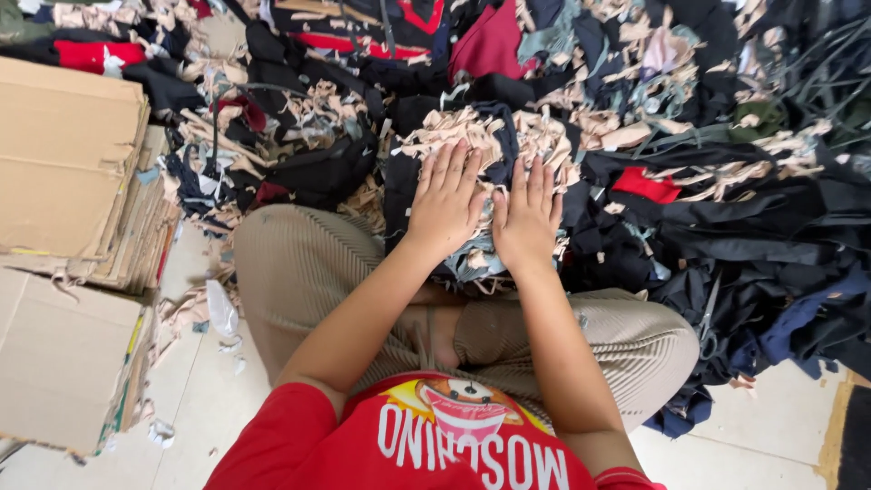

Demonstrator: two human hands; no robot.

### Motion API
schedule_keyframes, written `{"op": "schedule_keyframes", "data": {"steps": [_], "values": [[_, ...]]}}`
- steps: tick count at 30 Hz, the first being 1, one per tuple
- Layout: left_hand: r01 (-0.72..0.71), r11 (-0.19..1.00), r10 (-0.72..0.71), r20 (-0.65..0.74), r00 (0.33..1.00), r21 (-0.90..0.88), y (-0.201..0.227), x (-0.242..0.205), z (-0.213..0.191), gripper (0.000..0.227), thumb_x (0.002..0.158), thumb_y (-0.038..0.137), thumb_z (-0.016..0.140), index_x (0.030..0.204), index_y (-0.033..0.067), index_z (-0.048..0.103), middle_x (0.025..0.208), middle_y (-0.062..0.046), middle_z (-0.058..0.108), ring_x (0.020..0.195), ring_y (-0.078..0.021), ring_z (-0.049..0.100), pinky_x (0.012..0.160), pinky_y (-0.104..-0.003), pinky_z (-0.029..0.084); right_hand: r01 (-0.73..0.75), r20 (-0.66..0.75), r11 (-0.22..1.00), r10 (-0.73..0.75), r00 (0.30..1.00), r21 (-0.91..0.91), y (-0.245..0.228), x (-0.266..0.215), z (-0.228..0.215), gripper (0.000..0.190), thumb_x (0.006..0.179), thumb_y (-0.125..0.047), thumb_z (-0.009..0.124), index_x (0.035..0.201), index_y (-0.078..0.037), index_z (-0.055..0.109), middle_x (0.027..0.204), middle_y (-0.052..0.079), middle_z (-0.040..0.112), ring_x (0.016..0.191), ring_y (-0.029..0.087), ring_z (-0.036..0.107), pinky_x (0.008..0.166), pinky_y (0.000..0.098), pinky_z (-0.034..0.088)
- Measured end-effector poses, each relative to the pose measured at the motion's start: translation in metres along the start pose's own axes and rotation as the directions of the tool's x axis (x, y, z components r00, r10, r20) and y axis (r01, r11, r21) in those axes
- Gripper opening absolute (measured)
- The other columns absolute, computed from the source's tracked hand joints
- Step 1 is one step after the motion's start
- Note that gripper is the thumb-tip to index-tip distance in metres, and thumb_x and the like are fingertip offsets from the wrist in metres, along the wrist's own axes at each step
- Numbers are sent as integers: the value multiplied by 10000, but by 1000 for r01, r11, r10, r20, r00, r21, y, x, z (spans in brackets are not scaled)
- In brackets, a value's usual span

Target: The person places a folded black fabric sheet into a cardboard box, then repeatedly adds handfuls of shredded fabric pieces into the box, pressing them down to fill the space. The person continues adding and compacting the shredded fabric until the box is full.

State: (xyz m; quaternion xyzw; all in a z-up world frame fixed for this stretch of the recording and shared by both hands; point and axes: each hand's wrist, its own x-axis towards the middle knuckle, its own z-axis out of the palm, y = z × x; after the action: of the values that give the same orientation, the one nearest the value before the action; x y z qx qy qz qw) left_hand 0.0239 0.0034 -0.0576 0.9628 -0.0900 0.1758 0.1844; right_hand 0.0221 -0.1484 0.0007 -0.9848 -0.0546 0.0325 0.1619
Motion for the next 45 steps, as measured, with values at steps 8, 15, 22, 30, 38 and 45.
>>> {"op": "schedule_keyframes", "data": {"steps": [8, 15, 22, 30, 38, 45], "values": [[-126, 975, 168, 233, 958, -185, 61, 18, -79, 881, 957, 752, 344, 1607, 160, 291, 1699, -185, 146, 1567, -380, 110, 1267, -553, -27, 188, -285, 816, -30, 958, 546, 98, 71, -69, 313, 1096, -197, 517, 1347, -94, 672, 1334, 211, 639, 1346, 408, 518, 1140, 497, 377], [-233, 967, 247, 170, 954, -101, 49, 13, -32, 878, 909, 643, 549, 1570, 95, 367, 1651, -201, 301, 1555, -359, 210, 1264, -566, 45, -266, -159, 933, 309, 938, 242, 217, 200, -25, 227, 985, -323, 653, 1171, -417, 742, 1129, -159, 707, 1017, 94, 678, 849, 339, 552], [-147, 937, 168, 37, 985, -316, 51, 29, -56, 735, 978, 623, 496, 1472, 79, 501, 1496, -213, 489, 1410, -398, 453, 1158, -536, 306, -227, -232, 968, 246, 941, 102, 223, 299, 8, 294, 1055, -385, 643, 1217, -165, 752, 1096, 59, 642, 1085, 280, 627, 889, 415, 538], [-205, 858, 162, -131, 978, -471, 20, 84, -94, 303, 1008, 275, 597, 1229, 81, 673, 1284, -115, 644, 1199, -331, 617, 995, -506, 469, 60, -284, 922, 55, 957, 382, 203, 305, -61, 175, 981, -312, 714, 999, -156, 638, 973, 65, 673, 969, 284, 615, 843, 420, 490], [-183, 793, 154, -100, 983, -580, 27, 171, -73, 240, 1019, 227, 569, 1162, 91, 706, 1207, -61, 711, 1126, -266, 671, 956, -489, 498, 462, -541, 786, -198, 818, 411, 153, 266, -185, 257, 1034, 64, 686, 1124, -122, 534, 1118, 85, 603, 1052, 215, 620, 916, 331, 492], [-237, 742, 133, -210, 969, -627, 26, 185, -67, 167, 1018, 152, 577, 1105, 68, 692, 1115, -59, 691, 975, -254, 692, 813, -409, 539, 256, -796, 959, -59, 603, 123, 173, 293, -179, 242, 968, -12, 656, 1197, -41, 584, 1129, 193, 653, 998, 355, 664, 876, 424, 511]]}}
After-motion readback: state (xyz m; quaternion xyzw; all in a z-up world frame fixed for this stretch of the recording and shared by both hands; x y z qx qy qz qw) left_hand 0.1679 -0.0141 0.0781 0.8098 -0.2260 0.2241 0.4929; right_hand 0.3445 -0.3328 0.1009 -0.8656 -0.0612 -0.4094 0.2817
